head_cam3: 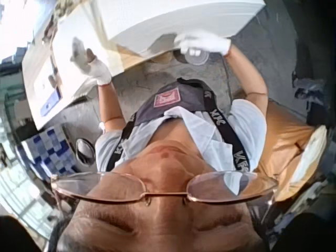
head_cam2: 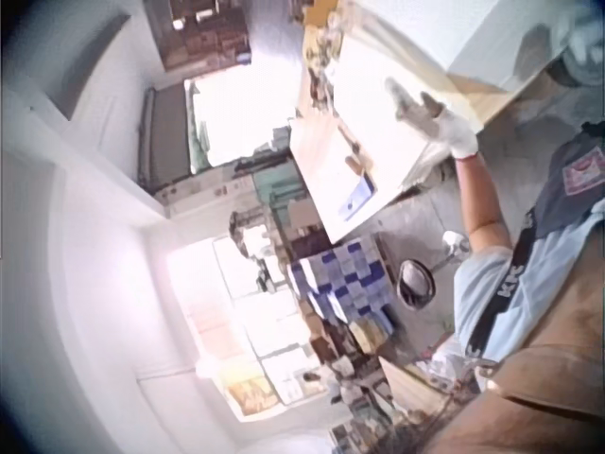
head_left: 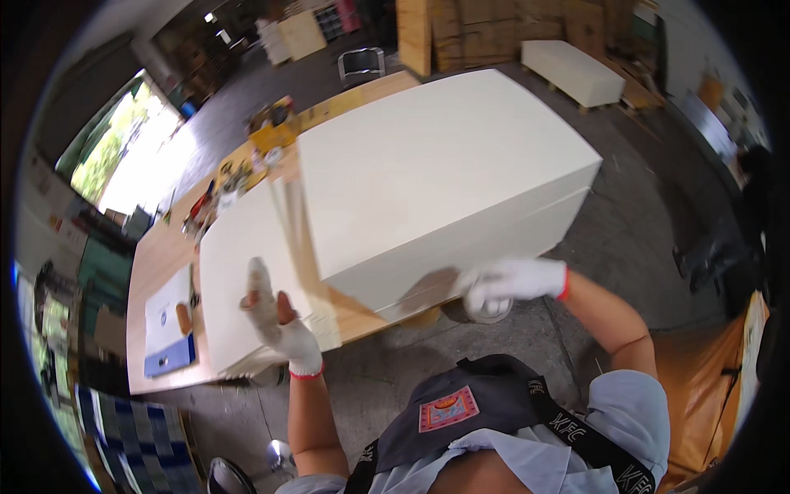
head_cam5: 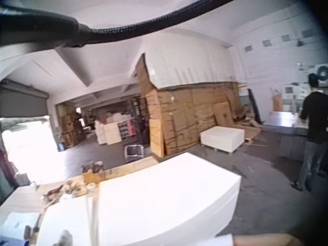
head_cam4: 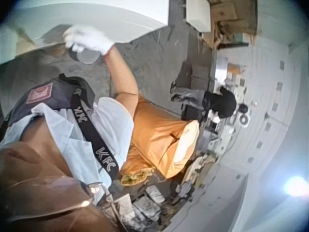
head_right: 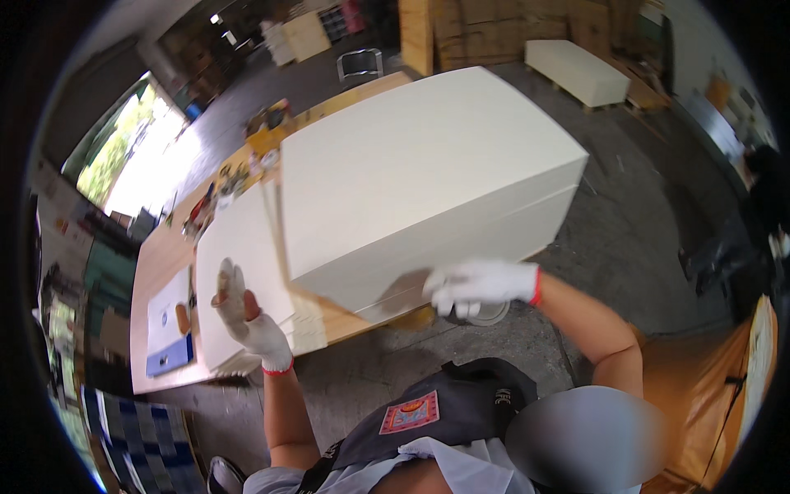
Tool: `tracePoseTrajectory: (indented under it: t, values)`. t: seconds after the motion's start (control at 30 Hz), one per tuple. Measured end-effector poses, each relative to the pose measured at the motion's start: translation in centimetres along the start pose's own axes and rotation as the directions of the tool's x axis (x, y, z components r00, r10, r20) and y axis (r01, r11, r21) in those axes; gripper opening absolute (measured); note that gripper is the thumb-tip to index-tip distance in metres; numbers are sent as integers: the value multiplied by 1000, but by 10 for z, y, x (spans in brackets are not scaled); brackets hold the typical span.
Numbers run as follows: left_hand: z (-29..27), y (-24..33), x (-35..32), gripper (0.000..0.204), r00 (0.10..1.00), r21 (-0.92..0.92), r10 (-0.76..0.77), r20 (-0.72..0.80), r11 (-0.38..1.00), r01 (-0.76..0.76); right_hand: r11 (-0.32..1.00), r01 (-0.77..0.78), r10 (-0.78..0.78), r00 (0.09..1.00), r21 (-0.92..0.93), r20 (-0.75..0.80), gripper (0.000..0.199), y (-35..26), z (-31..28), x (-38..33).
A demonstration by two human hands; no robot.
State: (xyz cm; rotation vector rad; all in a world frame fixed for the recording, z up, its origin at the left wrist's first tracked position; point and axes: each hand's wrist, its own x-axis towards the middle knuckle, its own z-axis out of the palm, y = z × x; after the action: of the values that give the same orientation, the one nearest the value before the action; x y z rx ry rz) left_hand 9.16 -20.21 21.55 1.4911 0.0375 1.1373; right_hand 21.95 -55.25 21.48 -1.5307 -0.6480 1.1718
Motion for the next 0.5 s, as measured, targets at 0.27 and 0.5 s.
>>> tracePoseTrajectory:
  t: [0.27, 0.5]
  values:
    - [275, 50, 24, 36, 566, 76, 302, 767, 833, -548, 958, 10, -285, 89, -285, -954, 51, -16, -164, -134]
    - [404, 12, 20, 33, 343, 358, -163, 925, 674, -646, 544, -588, -500, 346, -599, -794, 64, -12, -181, -121]
